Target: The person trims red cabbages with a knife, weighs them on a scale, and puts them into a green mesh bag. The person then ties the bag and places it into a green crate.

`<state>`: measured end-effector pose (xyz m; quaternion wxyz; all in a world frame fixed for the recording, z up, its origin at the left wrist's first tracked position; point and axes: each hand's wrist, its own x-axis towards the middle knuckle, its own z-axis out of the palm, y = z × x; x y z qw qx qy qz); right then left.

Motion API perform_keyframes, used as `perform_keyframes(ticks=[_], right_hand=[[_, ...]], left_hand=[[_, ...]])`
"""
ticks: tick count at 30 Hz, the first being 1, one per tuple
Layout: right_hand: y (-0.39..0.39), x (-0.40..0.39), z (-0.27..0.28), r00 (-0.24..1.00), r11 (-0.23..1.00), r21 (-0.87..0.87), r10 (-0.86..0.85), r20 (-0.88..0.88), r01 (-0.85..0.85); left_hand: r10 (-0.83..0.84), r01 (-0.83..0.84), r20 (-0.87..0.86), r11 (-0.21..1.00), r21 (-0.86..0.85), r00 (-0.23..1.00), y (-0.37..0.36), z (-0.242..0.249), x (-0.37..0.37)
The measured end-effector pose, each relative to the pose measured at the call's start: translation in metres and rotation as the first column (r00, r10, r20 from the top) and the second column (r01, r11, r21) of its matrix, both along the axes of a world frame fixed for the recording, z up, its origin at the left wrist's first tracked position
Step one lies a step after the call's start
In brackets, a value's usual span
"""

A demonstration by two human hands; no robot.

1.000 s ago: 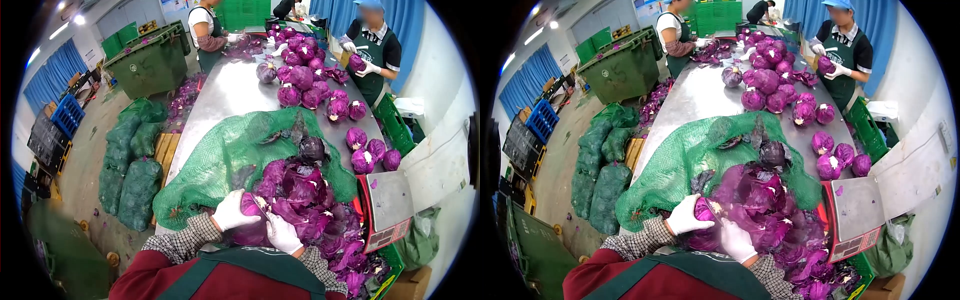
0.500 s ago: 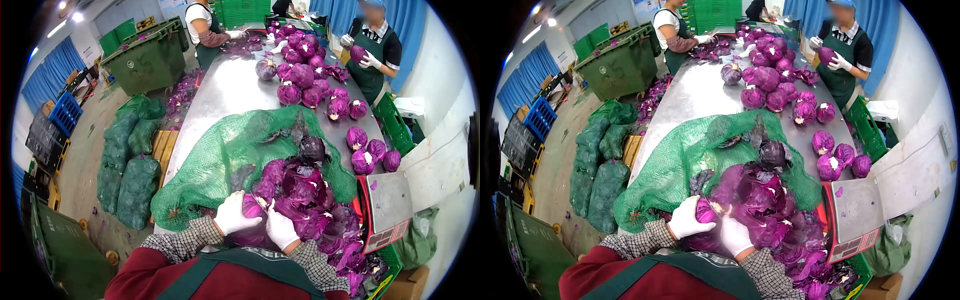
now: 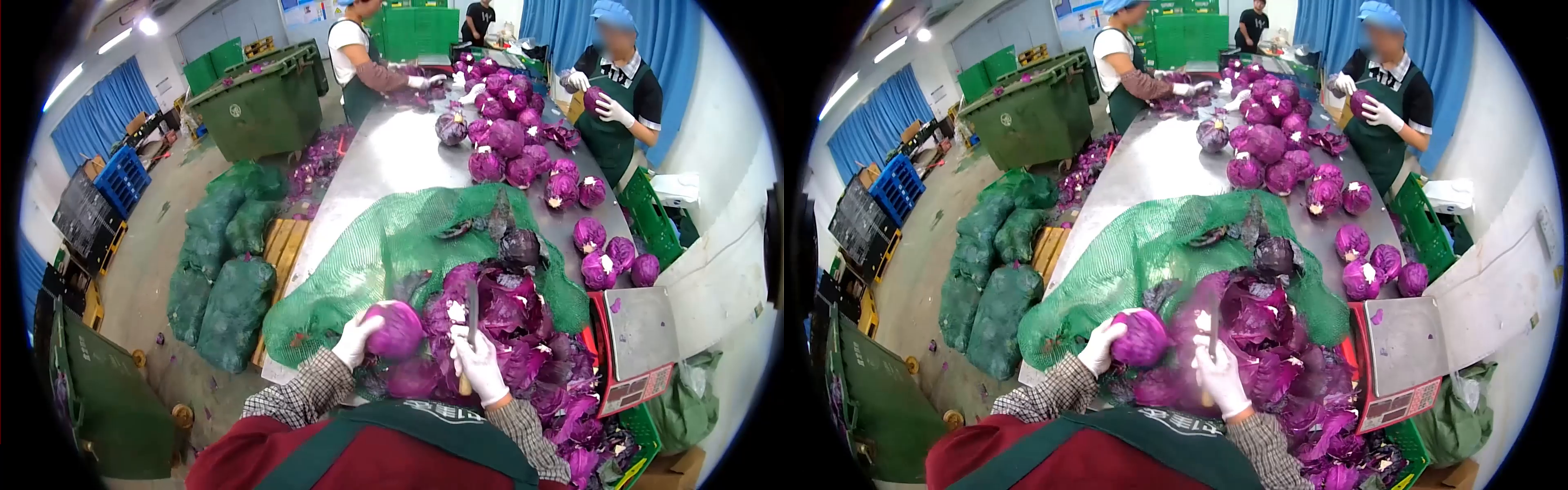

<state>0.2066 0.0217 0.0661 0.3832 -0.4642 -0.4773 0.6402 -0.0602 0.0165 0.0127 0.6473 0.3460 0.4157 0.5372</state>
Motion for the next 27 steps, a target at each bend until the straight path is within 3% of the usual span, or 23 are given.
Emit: perform_keyframes(ticks=[1, 2, 3, 5, 7, 9, 10, 12, 13, 14, 15, 16, 17, 18, 20, 23, 24, 25, 26, 27], right_hand=[[-0.008, 0.002, 0.01, 0.999, 0.998, 0.055, -0.033, -0.03, 0.035], [-0.015, 0.008, 0.012, 0.997, 0.998, 0.057, -0.016, -0.072, 0.02], [-0.026, 0.013, 0.01, 0.99, 0.999, 0.04, -0.015, -0.141, 0.021], [-0.047, 0.015, -0.005, 0.958, 1.0, 0.013, 0.007, -0.286, -0.003], [-0.059, 0.021, -0.021, 0.876, 0.991, -0.044, 0.088, -0.474, -0.123], [-0.065, 0.023, -0.025, 0.87, 0.98, -0.126, 0.075, -0.487, -0.155], [-0.067, 0.024, -0.025, 0.86, 0.974, -0.158, 0.061, -0.506, -0.162], [-0.07, 0.027, -0.023, 0.864, 0.987, -0.131, 0.016, -0.503, -0.095], [-0.072, 0.03, -0.022, 0.865, 0.991, -0.118, -0.01, -0.502, -0.057], [-0.074, 0.034, -0.021, 0.866, 0.995, -0.103, -0.043, -0.499, -0.01], [-0.076, 0.039, -0.021, 0.86, 0.995, -0.091, -0.081, -0.504, 0.04], [-0.079, 0.045, -0.019, 0.85, 0.989, -0.107, -0.139, -0.508, 0.098], [-0.083, 0.051, -0.025, 0.854, 0.981, -0.079, -0.193, -0.484, 0.177], [-0.089, 0.059, -0.032, 0.853, 0.966, -0.057, -0.25, -0.459, 0.253], [-0.105, 0.075, -0.035, 0.817, 0.929, -0.076, -0.354, -0.455, 0.361], [-0.145, 0.099, -0.038, 0.817, 0.852, -0.006, -0.504, -0.281, 0.524], [-0.161, 0.105, -0.053, 0.82, 0.825, 0.094, -0.529, -0.216, 0.557], [-0.177, 0.112, -0.068, 0.812, 0.79, 0.191, -0.564, -0.148, 0.583], [-0.192, 0.114, -0.064, 0.753, 0.758, 0.079, -0.62, -0.221, 0.648], [-0.206, 0.112, -0.044, 0.674, 0.708, -0.05, -0.689, -0.267, 0.704]], left_hand=[[0.007, 0.03, 0.326, 0.994, -0.106, 0.945, -0.002, 0.014, 0.001], [0.048, 0.095, 0.613, 0.976, -0.198, 0.789, -0.007, 0.03, 0.003], [0.078, 0.072, 0.642, 0.976, -0.205, 0.763, -0.004, 0.047, 0.007], [-0.012, 0.206, 0.85, 0.972, -0.114, 0.527, 0.004, 0.052, 0.014], [-0.039, 0.287, 0.92, 0.955, -0.081, 0.391, 0.009, 0.069, 0.029], [-0.013, 0.345, 0.969, 0.936, -0.075, 0.248, 0.014, 0.081, 0.046], [-0.146, 0.338, 0.892, 0.941, -0.008, 0.428, 0.016, 0.083, 0.052], [-0.353, 0.348, 0.58, 0.929, 0.125, 0.734, 0.019, 0.089, 0.065], [-0.286, 0.277, 0.0, 0.927, 0.253, 0.958, 0.017, 0.099, 0.076], [-0.194, 0.27, -0.236, 0.896, 0.352, 0.952, 0.018, 0.104, 0.082], [-0.184, 0.277, -0.263, 0.882, 0.381, 0.947, 0.023, 0.106, 0.088], [-0.289, 0.299, -0.077, 0.907, 0.295, 0.954, 0.03, 0.108, 0.093], [-0.364, 0.336, 0.202, 0.928, 0.161, 0.909, 0.037, 0.11, 0.101], [-0.271, 0.457, 0.659, 0.881, -0.125, 0.702, 0.042, 0.112, 0.103], [-0.491, 0.565, 0.375, 0.817, -0.113, 0.786, 0.07, 0.11, 0.128], [-0.59, 0.615, 0.184, 0.775, -0.145, 0.786, 0.092, 0.128, 0.211], [-0.62, 0.636, 0.146, 0.759, -0.139, 0.771, 0.102, 0.128, 0.24], [-0.623, 0.62, 0.0, 0.778, -0.107, 0.782, 0.103, 0.144, 0.271], [-0.608, 0.606, -0.143, 0.793, -0.065, 0.781, 0.1, 0.157, 0.302], [-0.522, 0.563, -0.272, 0.82, 0.102, 0.809, 0.114, 0.132, 0.338]])
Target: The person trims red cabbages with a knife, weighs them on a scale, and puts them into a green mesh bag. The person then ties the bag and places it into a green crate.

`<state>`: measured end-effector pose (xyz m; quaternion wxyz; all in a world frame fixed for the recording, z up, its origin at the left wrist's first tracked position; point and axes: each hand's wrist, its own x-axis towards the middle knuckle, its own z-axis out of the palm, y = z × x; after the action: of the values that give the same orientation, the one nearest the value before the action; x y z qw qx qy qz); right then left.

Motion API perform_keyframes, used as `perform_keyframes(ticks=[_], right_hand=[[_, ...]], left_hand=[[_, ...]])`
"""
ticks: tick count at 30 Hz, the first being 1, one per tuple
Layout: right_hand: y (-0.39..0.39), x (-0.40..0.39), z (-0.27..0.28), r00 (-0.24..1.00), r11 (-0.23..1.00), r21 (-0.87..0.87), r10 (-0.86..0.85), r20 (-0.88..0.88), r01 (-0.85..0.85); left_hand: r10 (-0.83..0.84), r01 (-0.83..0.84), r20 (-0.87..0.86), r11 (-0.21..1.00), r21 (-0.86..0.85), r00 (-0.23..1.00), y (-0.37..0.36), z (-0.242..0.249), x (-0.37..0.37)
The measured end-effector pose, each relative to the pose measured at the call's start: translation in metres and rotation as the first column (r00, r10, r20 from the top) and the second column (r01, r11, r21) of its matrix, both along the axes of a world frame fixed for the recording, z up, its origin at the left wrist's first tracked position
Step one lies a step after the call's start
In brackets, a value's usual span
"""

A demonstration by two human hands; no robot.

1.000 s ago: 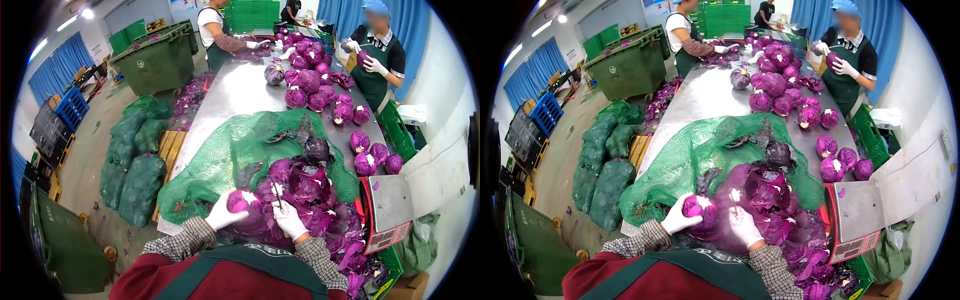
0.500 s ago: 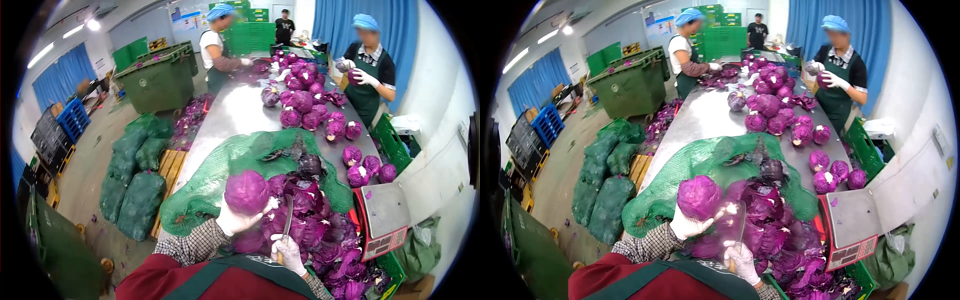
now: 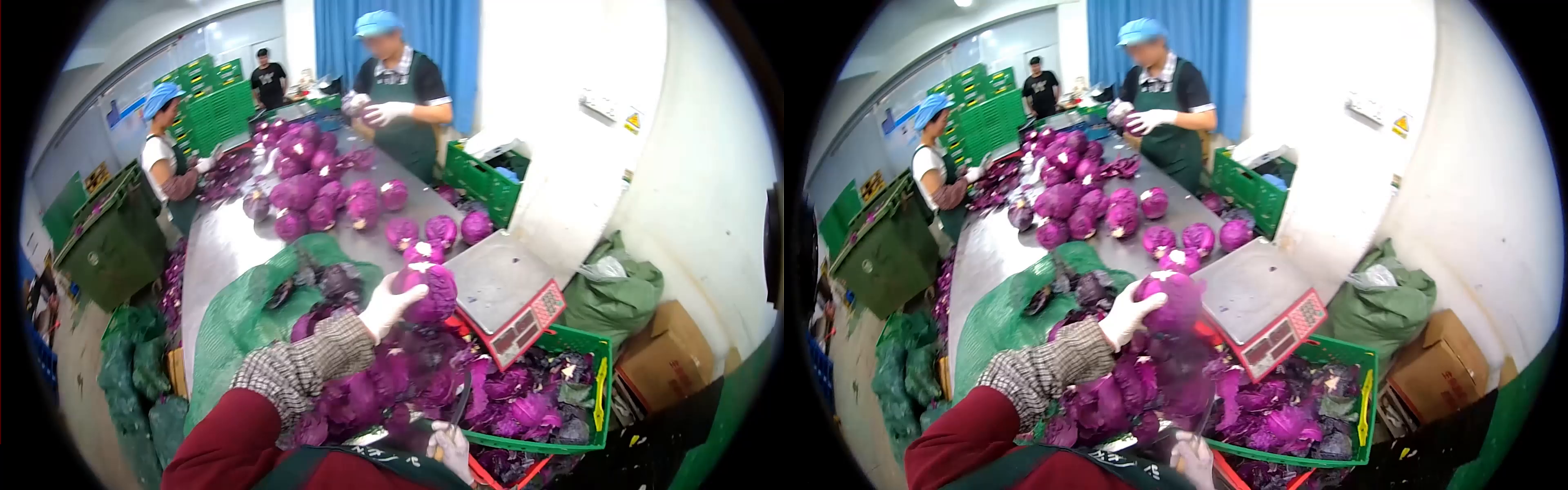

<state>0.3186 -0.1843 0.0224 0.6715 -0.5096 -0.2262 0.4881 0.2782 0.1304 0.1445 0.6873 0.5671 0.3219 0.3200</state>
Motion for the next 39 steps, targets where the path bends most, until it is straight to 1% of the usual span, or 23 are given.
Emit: perform_keyframes(ticks=[1, 2, 5, 6, 7, 8, 9, 12, 16, 17, 18, 21, 22, 23, 26, 27, 29, 31, 33, 35, 37, 38, 39], right_hand=[[-0.01, -0.005, 0.017, 0.99, 0.996, -0.063, -0.077, -0.121, 0.069], [-0.02, -0.009, 0.009, 0.978, 0.987, -0.058, -0.156, -0.138, 0.149], [-0.043, -0.012, 0.006, 0.951, 0.952, -0.174, -0.277, -0.135, 0.253], [-0.044, -0.013, 0.009, 0.944, 0.94, -0.2, -0.306, -0.124, 0.278], [-0.045, -0.014, 0.012, 0.937, 0.927, -0.227, -0.331, -0.116, 0.299], [-0.047, -0.014, 0.013, 0.93, 0.913, -0.258, -0.351, -0.109, 0.315], [-0.047, -0.014, 0.014, 0.928, 0.917, -0.243, -0.353, -0.121, 0.317], [-0.038, -0.012, 0.007, 0.93, 0.934, -0.173, -0.337, -0.146, 0.312], [-0.018, 0.001, 0.008, 0.981, 0.981, -0.07, -0.186, -0.051, 0.182], [-0.011, 0.004, 0.015, 0.979, 0.981, -0.069, -0.185, -0.081, 0.18], [-0.003, 0.005, 0.024, 0.976, 0.982, -0.07, -0.184, -0.113, 0.177], [0.006, 0.003, 0.007, 0.976, 0.984, -0.051, -0.175, -0.128, 0.169], [0.006, 0.008, 0.006, 0.991, 0.988, -0.076, -0.132, 0.031, 0.134], [0.005, 0.012, 0.004, 0.979, 0.989, -0.106, -0.084, 0.188, 0.105], [0.006, 0.005, 0.001, 0.989, 0.981, -0.127, -0.145, 0.039, 0.148], [0.005, 0.006, -0.001, 0.987, 0.978, -0.137, -0.155, 0.035, 0.159], [0.003, 0.007, -0.006, 0.985, 0.974, -0.152, -0.167, 0.031, 0.17], [0.001, 0.007, -0.004, 0.98, 0.961, -0.195, -0.184, 0.079, 0.196], [0.006, 0.008, -0.024, 0.985, 0.974, -0.148, -0.165, 0.057, 0.172], [0.023, -0.001, 0.004, 0.983, 0.972, -0.151, -0.185, -0.023, 0.179], [0.036, -0.001, 0.023, 0.985, 0.975, -0.188, -0.142, -0.1, 0.122], [0.044, -0.003, 0.03, 0.987, 0.974, -0.199, -0.127, -0.103, 0.104], [0.052, -0.005, 0.036, 0.987, 0.972, -0.214, -0.122, -0.106, 0.097]], left_hand=[[0.056, -0.056, 0.004, 0.976, 0.211, 0.998, 0.014, -0.025, 0.036], [0.045, -0.047, 0.014, 0.949, 0.312, 0.999, 0.007, -0.011, 0.061], [0.093, -0.04, -0.078, 0.856, 0.516, 0.993, 0.027, -0.053, 0.136], [0.088, 0.017, -0.172, 0.847, 0.532, 0.981, 0.011, -0.027, 0.139], [0.122, 0.028, -0.186, 0.763, 0.645, 0.975, 0.016, -0.043, 0.153], [0.119, 0.065, -0.221, 0.733, 0.677, 0.968, 0.018, -0.048, 0.158], [0.12, 0.101, -0.257, 0.702, 0.705, 0.959, 0.019, -0.051, 0.157], [0.023, 0.22, -0.36, 0.754, 0.618, 0.933, 0.021, -0.011, 0.14], [-0.003, 0.129, -0.188, 0.738, 0.663, 0.982, 0.048, 0.058, 0.112], [-0.027, 0.105, -0.125, 0.731, 0.675, 0.992, 0.055, 0.068, 0.104], [-0.002, 0.172, -0.223, 0.641, 0.748, 0.975, 0.062, 0.077, 0.095], [0.007, 0.449, -0.521, 0.497, 0.742, 0.853, 0.049, 0.069, 0.076], [-0.071, 0.547, -0.574, 0.416, 0.726, 0.816, 0.054, 0.049, 0.074], [-0.045, 0.613, -0.632, 0.307, 0.728, 0.774, 0.057, 0.025, 0.077], [-0.053, 0.609, -0.64, 0.376, 0.699, 0.767, 0.049, -0.005, 0.092], [0.004, 0.549, -0.587, 0.35, 0.759, 0.809, 0.048, -0.005, 0.098], [0.047, 0.544, -0.615, 0.416, 0.728, 0.787, 0.045, -0.002, 0.11], [0.071, 0.487, -0.548, 0.375, 0.789, 0.833, 0.051, -0.008, 0.119], [0.046, 0.474, -0.541, 0.423, 0.772, 0.84, 0.055, -0.006, 0.121], [0.022, 0.395, -0.477, 0.528, 0.752, 0.879, 0.071, -0.012, 0.119], [-0.021, 0.136, -0.209, 0.823, 0.552, 0.978, 0.098, -0.047, 0.114], [-0.069, 0.067, 0.005, 0.975, 0.21, 0.998, 0.103, -0.052, 0.104], [-0.092, 0.109, 0.268, 0.993, -0.051, 0.959, 0.101, -0.049, 0.087]])
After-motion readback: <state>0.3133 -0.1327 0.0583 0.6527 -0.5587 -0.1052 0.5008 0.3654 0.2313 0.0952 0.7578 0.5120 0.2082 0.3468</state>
